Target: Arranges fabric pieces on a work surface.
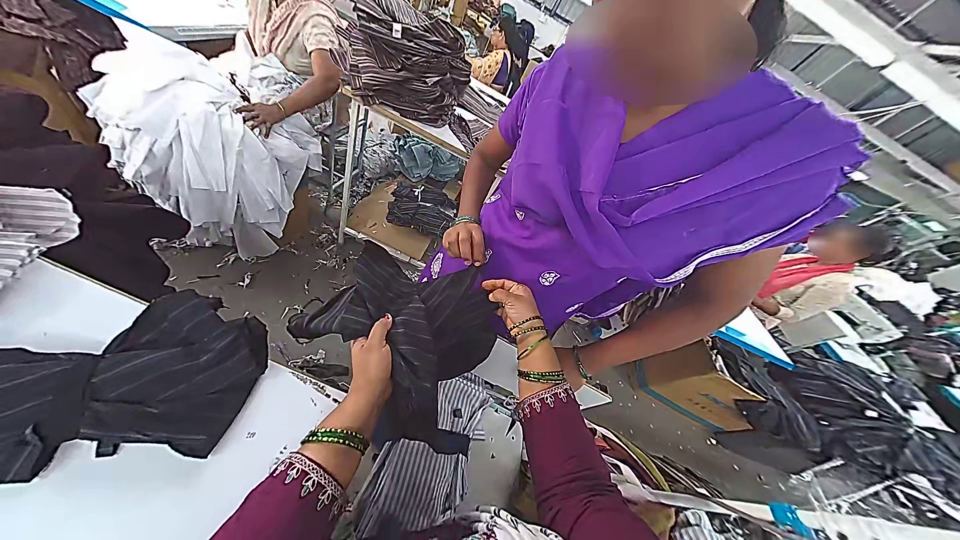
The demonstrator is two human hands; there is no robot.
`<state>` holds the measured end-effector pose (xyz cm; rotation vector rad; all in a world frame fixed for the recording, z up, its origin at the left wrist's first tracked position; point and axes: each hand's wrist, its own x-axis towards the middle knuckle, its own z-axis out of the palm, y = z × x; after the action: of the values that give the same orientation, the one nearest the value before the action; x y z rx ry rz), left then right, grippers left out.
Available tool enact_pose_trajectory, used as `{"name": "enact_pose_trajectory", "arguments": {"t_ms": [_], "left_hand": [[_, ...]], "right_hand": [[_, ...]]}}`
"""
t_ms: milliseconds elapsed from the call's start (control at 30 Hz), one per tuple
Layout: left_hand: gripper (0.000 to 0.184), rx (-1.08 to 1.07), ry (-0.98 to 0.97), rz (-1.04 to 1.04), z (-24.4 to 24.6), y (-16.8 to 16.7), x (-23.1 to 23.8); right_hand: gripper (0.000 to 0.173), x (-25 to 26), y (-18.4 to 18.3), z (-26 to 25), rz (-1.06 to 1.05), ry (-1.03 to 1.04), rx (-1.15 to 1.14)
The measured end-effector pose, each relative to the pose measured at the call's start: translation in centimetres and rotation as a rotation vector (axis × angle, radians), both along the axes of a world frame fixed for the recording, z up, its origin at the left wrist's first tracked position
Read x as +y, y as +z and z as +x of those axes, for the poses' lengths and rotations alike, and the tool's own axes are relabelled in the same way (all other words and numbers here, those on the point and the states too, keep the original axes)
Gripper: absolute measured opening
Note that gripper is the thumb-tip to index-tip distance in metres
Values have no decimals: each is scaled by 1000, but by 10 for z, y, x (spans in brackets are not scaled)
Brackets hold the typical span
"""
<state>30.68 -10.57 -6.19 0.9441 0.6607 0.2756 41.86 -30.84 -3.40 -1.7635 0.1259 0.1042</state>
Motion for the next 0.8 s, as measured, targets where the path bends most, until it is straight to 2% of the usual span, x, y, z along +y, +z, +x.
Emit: {"name": "enact_pose_trajectory", "arguments": {"t_ms": [233, 567, 633, 800], "left_hand": [[19, 17, 1, 7, 0, 0, 0], [16, 4, 16, 3, 1, -1, 0], [17, 16, 19, -7, 1, 0, 0], [17, 7, 15, -8, 1, -2, 0]], "right_hand": [[30, -1, -5, 0, -27, 16, 8], [21, -1, -15, 1, -104, 63, 19], [18, -1, -19, 2, -173, 82, 14], [21, -3, -30, 5, -499, 189, -19]]}}
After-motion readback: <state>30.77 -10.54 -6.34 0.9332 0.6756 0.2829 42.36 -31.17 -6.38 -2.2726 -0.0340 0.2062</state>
